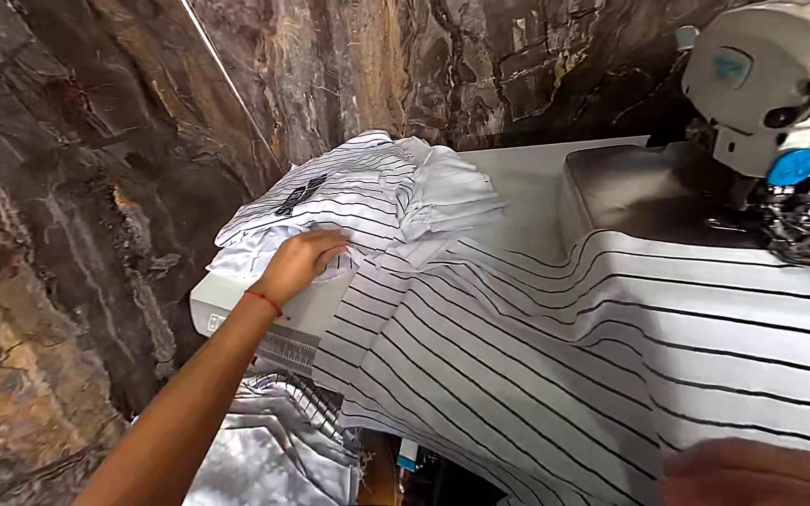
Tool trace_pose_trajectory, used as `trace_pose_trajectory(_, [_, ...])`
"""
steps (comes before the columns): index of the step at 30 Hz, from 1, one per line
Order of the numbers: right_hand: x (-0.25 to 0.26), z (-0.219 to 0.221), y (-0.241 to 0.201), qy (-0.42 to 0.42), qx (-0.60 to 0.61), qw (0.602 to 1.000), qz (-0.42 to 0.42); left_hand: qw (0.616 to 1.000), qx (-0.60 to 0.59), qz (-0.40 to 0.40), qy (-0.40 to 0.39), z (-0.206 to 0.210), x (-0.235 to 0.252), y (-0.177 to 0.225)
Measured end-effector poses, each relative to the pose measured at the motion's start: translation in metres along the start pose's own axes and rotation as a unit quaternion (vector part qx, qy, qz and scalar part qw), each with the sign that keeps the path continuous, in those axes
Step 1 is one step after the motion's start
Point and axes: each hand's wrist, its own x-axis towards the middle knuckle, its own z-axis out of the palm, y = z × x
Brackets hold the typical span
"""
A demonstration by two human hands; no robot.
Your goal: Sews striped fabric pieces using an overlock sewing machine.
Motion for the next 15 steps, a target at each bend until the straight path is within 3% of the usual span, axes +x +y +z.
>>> trace_pose_trajectory(4, [0.033, 0.036, 0.006, -0.048, -0.089, 0.995, 0.009, 0.993, -0.08, -0.073, 0.052, -0.027, 0.018, 0.015])
trace_pose_trajectory(6, [0.064, 0.07, 0.027, 0.004, -0.192, 0.981, -0.014, 0.986, -0.097, -0.096, 0.099, -0.039, 0.031, 0.028])
trace_pose_trajectory(8, [0.108, 0.101, 0.049, 0.018, -0.234, 0.972, -0.016, 0.987, -0.104, -0.059, 0.111, -0.047, 0.037, 0.05])
trace_pose_trajectory(12, [0.183, 0.137, 0.085, -0.011, -0.168, 0.985, -0.022, 0.986, -0.111, -0.004, 0.121, -0.062, 0.02, 0.095])
trace_pose_trajectory(15, [0.199, 0.125, 0.049, -0.001, -0.066, 0.998, 0.009, 0.982, -0.017, -0.039, 0.185, -0.06, 0.004, 0.068])
